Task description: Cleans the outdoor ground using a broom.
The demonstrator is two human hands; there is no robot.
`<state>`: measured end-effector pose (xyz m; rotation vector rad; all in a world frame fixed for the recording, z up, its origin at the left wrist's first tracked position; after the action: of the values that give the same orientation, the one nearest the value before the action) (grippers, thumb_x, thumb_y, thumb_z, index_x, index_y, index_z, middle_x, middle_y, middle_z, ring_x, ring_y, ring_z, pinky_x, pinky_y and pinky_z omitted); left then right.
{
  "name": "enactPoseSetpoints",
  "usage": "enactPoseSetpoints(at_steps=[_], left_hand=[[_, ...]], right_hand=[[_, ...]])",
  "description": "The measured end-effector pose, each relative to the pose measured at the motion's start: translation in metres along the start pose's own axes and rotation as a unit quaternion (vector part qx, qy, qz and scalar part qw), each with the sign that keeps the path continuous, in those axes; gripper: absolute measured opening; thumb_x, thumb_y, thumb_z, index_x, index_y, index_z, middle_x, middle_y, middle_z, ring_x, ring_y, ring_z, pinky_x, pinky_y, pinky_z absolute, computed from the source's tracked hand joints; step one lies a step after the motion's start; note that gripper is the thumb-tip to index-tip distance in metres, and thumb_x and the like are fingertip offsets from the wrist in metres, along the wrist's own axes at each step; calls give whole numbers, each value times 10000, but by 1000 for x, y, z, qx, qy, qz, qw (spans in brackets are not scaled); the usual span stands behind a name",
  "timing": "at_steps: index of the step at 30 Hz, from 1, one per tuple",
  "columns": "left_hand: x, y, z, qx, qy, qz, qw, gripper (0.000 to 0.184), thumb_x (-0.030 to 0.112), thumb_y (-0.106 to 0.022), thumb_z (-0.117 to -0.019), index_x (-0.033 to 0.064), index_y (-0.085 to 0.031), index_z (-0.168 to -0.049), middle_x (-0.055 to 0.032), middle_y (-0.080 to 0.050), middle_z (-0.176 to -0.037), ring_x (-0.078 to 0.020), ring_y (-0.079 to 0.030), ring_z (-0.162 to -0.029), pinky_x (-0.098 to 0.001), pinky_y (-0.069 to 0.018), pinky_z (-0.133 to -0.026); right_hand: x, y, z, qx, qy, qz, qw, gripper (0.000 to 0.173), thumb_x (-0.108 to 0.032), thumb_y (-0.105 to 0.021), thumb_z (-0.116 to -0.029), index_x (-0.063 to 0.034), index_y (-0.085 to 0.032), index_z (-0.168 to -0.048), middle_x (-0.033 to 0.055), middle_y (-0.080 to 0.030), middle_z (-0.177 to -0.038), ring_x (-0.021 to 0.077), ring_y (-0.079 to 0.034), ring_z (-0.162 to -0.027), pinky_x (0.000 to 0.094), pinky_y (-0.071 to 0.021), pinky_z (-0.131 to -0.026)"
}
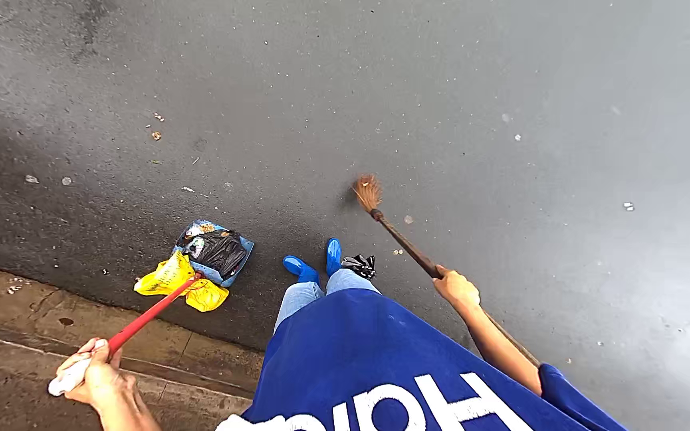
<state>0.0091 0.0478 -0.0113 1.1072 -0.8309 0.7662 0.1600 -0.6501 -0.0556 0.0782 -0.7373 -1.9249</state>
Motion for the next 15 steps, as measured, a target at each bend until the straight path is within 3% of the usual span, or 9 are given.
enactPoseSetpoints(at_steps=[3, 5, 7, 11, 15], left_hand=[[2, -11, 4, -4, 2, 5, 1000, 198, -46, -599, -961, 28, -515, -1125, -46, -606, -1039, -81, -613, -893, -258, -550, -721], [-2, -14, 0, -5, -6, 10, 1000, 189, -50, -613, -948, 26, -519, -1094, -48, -610, -1036, -82, -618, -889, -257, -554, -717], [-4, -18, -1, -8, -9, 16, 1000, 188, -56, -619, -936, 24, -518, -1072, -46, -616, -1021, -79, -621, -874, -254, -552, -699], [-6, -22, -6, 10, -12, 48, 999, 174, -88, -621, -914, -1, -523, -1029, -63, -628, -998, -97, -636, -865, -274, -570, -717], [-23, -1, -30, 74, 19, 77, 994, 203, -119, -638, -893, -17, -542, -1040, -121, -638, -1053, -159, -633, -887, -323, -559, -731]], right_hand=[[15, 8, 18, -10, 53, -44, 998, 514, -290, -551, -1067, -276, -467, -1573, 206, -639, -1395, 445, -625, -1242, 683, -457, -1009], [25, 26, 25, 1, 80, -76, 994, 497, -280, -585, -1066, -248, -498, -1554, 227, -659, -1331, 447, -655, -1099, 676, -470, -921], [11, 47, 38, 31, 85, -50, 995, 506, -276, -587, -1064, -263, -490, -1561, 242, -653, -1351, 492, -636, -1172, 722, -449, -958], [-73, 25, 39, 70, 101, 37, 992, 524, -235, -532, -1075, -210, -437, -1589, 294, -632, -1349, 533, -615, -1206, 735, -456, -949], [-151, -27, 36, -35, 192, 89, 977, 503, -281, -546, -1068, -247, -476, -1565, 247, -639, -1373, 492, -596, -1269, 715, -447, -1010]])
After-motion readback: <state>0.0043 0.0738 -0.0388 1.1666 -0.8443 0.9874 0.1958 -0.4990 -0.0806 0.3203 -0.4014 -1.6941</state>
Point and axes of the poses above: each hand's wrist, its own z-axis away from the middle knuckle, its own y-axis out of the back of the hand, x = y × z, the point moved 5 cm from there along -z, towards the middle knuckle
